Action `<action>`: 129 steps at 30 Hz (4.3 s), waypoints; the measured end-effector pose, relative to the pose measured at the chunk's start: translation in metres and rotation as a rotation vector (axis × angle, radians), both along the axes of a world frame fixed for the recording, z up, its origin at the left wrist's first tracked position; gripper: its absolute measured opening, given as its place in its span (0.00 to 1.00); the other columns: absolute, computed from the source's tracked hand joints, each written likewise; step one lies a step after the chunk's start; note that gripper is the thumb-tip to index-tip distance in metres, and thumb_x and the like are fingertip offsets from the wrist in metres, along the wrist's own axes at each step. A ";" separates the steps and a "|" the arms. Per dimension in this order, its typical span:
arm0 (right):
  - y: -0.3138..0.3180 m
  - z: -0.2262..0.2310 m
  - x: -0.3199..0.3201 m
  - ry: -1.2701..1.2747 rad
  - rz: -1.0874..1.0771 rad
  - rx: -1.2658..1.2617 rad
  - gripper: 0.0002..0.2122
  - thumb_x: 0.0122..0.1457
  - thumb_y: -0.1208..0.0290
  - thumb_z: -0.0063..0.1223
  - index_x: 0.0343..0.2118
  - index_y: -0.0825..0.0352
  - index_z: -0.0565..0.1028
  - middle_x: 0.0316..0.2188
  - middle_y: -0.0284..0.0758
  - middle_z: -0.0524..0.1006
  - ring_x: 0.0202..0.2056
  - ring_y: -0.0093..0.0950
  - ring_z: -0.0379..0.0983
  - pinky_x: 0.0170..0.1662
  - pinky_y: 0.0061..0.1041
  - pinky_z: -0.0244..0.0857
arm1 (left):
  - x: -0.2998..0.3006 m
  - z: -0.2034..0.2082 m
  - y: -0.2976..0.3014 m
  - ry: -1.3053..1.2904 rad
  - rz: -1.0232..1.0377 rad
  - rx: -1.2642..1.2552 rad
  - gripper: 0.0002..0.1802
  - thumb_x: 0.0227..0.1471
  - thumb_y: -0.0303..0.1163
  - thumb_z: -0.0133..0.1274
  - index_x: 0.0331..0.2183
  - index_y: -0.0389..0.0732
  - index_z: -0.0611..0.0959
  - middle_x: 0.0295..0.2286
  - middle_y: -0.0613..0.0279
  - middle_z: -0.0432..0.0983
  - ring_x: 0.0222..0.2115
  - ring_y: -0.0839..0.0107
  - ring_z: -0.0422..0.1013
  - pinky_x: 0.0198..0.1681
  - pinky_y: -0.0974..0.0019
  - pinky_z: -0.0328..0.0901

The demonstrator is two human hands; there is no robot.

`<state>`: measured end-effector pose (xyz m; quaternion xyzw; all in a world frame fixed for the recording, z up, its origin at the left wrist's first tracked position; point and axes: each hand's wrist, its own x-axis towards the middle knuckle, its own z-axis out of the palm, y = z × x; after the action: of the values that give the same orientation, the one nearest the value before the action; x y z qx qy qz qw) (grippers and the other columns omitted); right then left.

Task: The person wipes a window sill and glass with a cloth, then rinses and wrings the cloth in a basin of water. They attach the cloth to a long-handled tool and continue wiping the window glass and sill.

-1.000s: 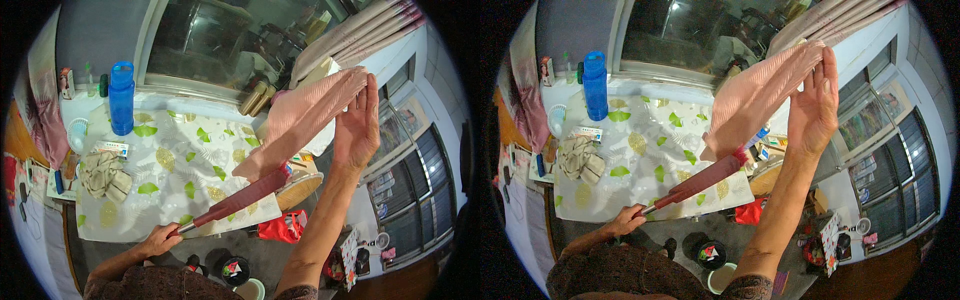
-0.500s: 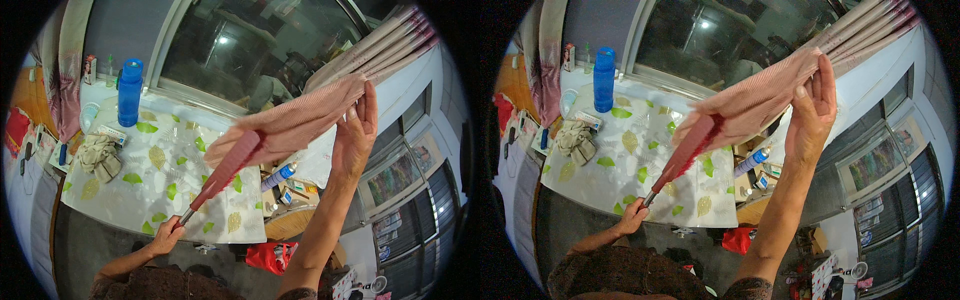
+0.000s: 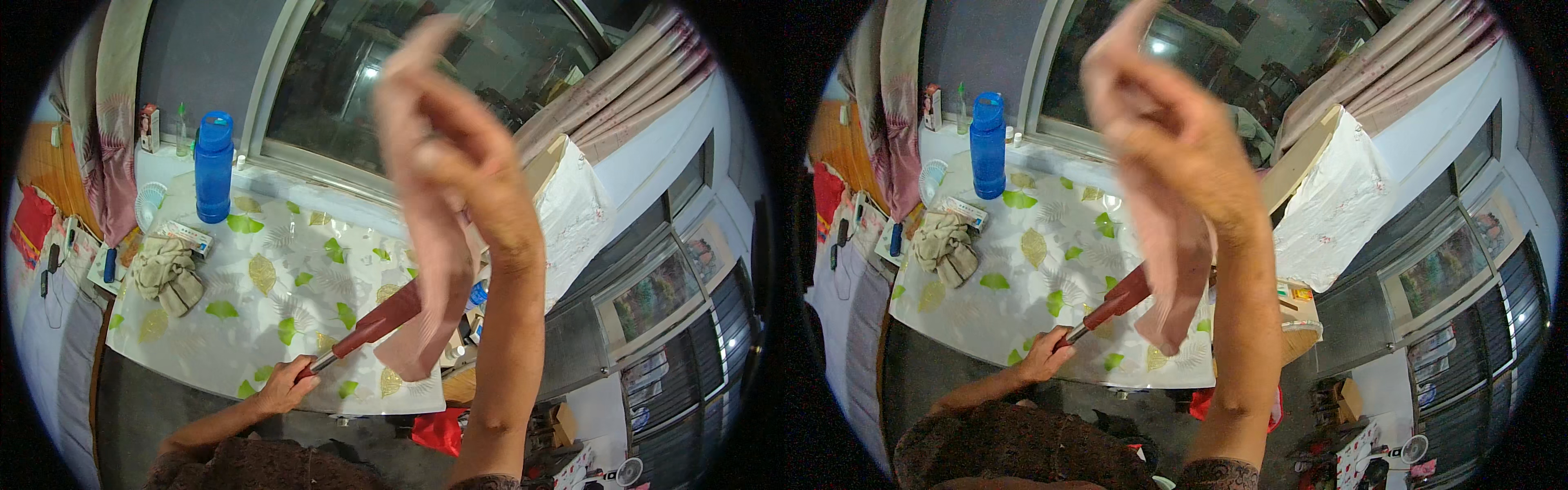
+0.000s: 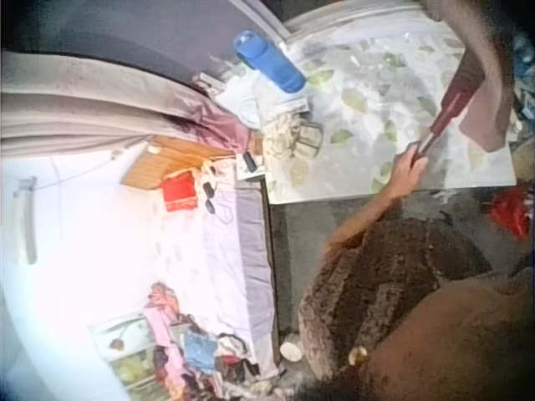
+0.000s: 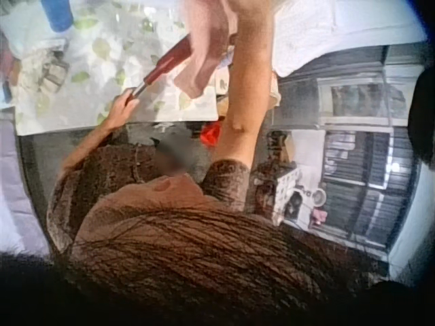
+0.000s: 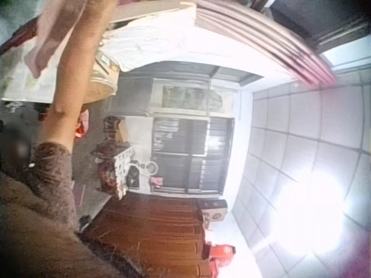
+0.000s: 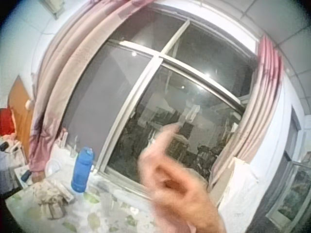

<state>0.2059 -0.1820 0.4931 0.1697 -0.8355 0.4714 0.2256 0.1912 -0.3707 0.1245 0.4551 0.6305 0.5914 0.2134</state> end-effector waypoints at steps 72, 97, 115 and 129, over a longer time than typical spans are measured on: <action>0.130 -0.469 0.100 -0.373 -1.205 0.422 0.17 0.58 0.63 0.47 0.47 0.66 0.71 0.51 0.47 0.68 0.52 0.47 0.61 0.52 0.50 0.51 | -0.436 0.169 0.243 0.507 1.012 0.210 0.26 0.61 0.35 0.42 0.60 0.57 0.62 0.27 0.36 0.76 0.28 0.34 0.70 0.32 0.36 0.62; 0.131 -0.461 0.097 -0.337 -1.199 0.402 0.17 0.57 0.63 0.47 0.47 0.66 0.71 0.51 0.47 0.69 0.53 0.47 0.62 0.53 0.48 0.52 | -0.427 0.201 0.310 0.664 0.845 0.092 0.29 0.61 0.40 0.42 0.62 0.61 0.57 0.28 0.36 0.76 0.29 0.34 0.71 0.33 0.37 0.64; 0.132 -0.467 0.097 -0.370 -1.190 0.396 0.18 0.56 0.66 0.49 0.49 0.64 0.71 0.52 0.45 0.68 0.53 0.45 0.62 0.53 0.45 0.53 | -0.404 0.040 0.299 0.975 0.671 -0.198 0.29 0.59 0.39 0.47 0.60 0.73 0.62 0.24 0.50 0.74 0.23 0.51 0.75 0.26 0.49 0.69; 0.134 -0.464 0.099 -0.397 -1.201 0.384 0.18 0.58 0.62 0.48 0.49 0.64 0.71 0.53 0.44 0.68 0.54 0.45 0.62 0.53 0.46 0.52 | -0.378 0.033 0.339 0.976 0.586 -0.303 0.32 0.60 0.41 0.46 0.62 0.74 0.57 0.22 0.52 0.75 0.23 0.52 0.76 0.25 0.50 0.69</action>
<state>0.3050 -0.0484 0.0289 -0.3786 -0.8799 0.1288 0.2566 -0.1866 -0.0318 0.1579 0.4458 0.8328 0.2511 -0.2112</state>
